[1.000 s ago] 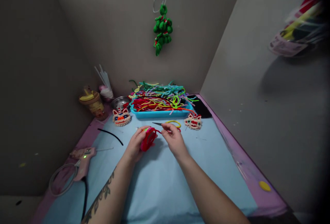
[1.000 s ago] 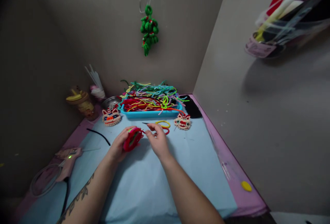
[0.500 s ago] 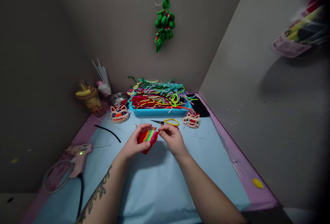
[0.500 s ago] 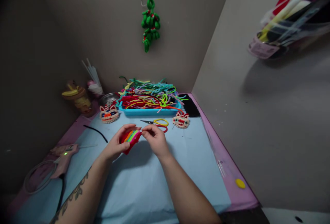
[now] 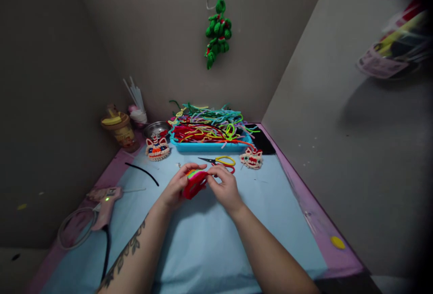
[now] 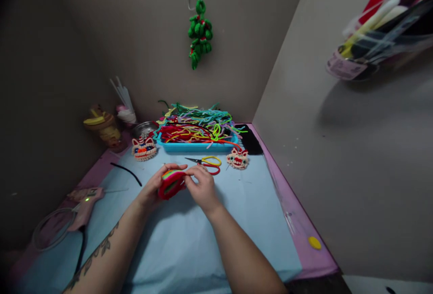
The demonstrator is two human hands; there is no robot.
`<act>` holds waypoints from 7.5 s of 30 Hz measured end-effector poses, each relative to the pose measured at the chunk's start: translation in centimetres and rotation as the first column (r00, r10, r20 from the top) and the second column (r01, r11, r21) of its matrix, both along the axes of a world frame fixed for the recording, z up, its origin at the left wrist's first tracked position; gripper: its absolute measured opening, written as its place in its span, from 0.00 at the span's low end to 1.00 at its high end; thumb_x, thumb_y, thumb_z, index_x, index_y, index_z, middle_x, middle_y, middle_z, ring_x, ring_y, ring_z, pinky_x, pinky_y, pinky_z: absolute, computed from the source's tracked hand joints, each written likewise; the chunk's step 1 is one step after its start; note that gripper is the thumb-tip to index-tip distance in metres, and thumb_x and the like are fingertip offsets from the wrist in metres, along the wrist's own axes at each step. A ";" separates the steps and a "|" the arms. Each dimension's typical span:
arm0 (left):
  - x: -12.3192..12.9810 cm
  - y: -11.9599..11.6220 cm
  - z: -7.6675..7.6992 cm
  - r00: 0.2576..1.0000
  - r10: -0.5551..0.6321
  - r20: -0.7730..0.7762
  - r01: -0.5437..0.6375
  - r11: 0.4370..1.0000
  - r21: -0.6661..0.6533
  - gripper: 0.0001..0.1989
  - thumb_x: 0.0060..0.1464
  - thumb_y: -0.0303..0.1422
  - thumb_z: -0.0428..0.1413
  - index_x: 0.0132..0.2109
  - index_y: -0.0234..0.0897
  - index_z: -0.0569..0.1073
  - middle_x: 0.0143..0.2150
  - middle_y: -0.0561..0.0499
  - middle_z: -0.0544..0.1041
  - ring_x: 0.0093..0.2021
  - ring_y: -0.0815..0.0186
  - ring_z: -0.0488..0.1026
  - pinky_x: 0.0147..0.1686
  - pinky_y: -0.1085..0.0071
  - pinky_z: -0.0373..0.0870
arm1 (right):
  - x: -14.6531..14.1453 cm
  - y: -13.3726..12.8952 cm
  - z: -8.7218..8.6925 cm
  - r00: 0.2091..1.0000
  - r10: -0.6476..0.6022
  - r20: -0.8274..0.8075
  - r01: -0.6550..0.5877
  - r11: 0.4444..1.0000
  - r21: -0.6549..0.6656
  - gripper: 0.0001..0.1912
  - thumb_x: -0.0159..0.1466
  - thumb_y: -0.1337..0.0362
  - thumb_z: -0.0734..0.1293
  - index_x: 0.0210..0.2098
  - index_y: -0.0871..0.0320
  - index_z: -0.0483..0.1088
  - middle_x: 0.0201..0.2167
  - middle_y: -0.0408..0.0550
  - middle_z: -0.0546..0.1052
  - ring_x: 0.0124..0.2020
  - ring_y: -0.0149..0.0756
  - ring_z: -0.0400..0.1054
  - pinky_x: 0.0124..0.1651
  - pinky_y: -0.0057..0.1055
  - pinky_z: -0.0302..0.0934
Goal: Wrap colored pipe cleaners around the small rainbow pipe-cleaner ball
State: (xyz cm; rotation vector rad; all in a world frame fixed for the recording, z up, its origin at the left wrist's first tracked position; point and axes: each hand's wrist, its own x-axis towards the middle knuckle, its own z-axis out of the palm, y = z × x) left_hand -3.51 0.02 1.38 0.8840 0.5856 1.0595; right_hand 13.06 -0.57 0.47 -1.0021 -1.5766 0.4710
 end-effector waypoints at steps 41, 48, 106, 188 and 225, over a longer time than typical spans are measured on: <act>1.8 0.6 -1.0 0.926 0.375 -0.036 -0.367 0.876 -0.314 0.13 0.43 0.34 0.66 0.36 0.35 0.73 0.31 0.51 0.80 0.31 0.69 0.78 0.30 0.77 0.72 | -1.0 0.3 -1.7 0.975 -0.117 0.191 0.107 0.992 0.062 0.09 0.64 0.69 0.61 0.37 0.54 0.72 0.33 0.48 0.75 0.38 0.40 0.68 0.45 0.38 0.64; 2.0 0.7 -0.9 0.929 0.371 0.000 -0.338 0.845 -0.414 0.06 0.50 0.30 0.62 0.35 0.35 0.73 0.31 0.52 0.80 0.30 0.72 0.77 0.29 0.80 0.74 | -1.3 0.4 -2.1 0.960 -0.172 0.222 0.174 0.985 0.008 0.07 0.63 0.69 0.62 0.35 0.55 0.72 0.33 0.49 0.74 0.39 0.41 0.68 0.45 0.37 0.63; 1.6 1.7 -0.9 0.825 0.435 0.361 -0.186 0.812 -0.553 0.14 0.62 0.24 0.45 0.35 0.31 0.75 0.28 0.47 0.80 0.29 0.67 0.78 0.34 0.72 0.77 | -1.2 -0.8 -0.3 0.980 -0.193 -0.050 0.200 0.956 0.215 0.12 0.63 0.71 0.62 0.42 0.54 0.74 0.35 0.49 0.75 0.39 0.36 0.69 0.43 0.36 0.66; 2.9 0.9 -3.1 0.884 0.399 -0.245 -0.441 0.885 -0.149 0.20 0.32 0.33 0.68 0.35 0.31 0.72 0.26 0.52 0.77 0.25 0.71 0.74 0.30 0.75 0.69 | -1.6 1.3 -2.8 0.997 -0.038 0.062 0.049 0.981 -0.188 0.11 0.58 0.75 0.59 0.33 0.56 0.70 0.32 0.46 0.74 0.36 0.37 0.68 0.40 0.32 0.64; 3.3 0.6 -2.5 0.803 0.528 -0.276 -0.530 0.845 0.071 0.18 0.38 0.30 0.63 0.31 0.39 0.59 0.25 0.58 0.74 0.24 0.72 0.71 0.27 0.77 0.66 | -2.5 1.1 -3.0 0.990 -0.111 0.089 0.125 0.977 -0.173 0.08 0.60 0.72 0.58 0.33 0.55 0.65 0.32 0.46 0.71 0.35 0.38 0.67 0.40 0.34 0.62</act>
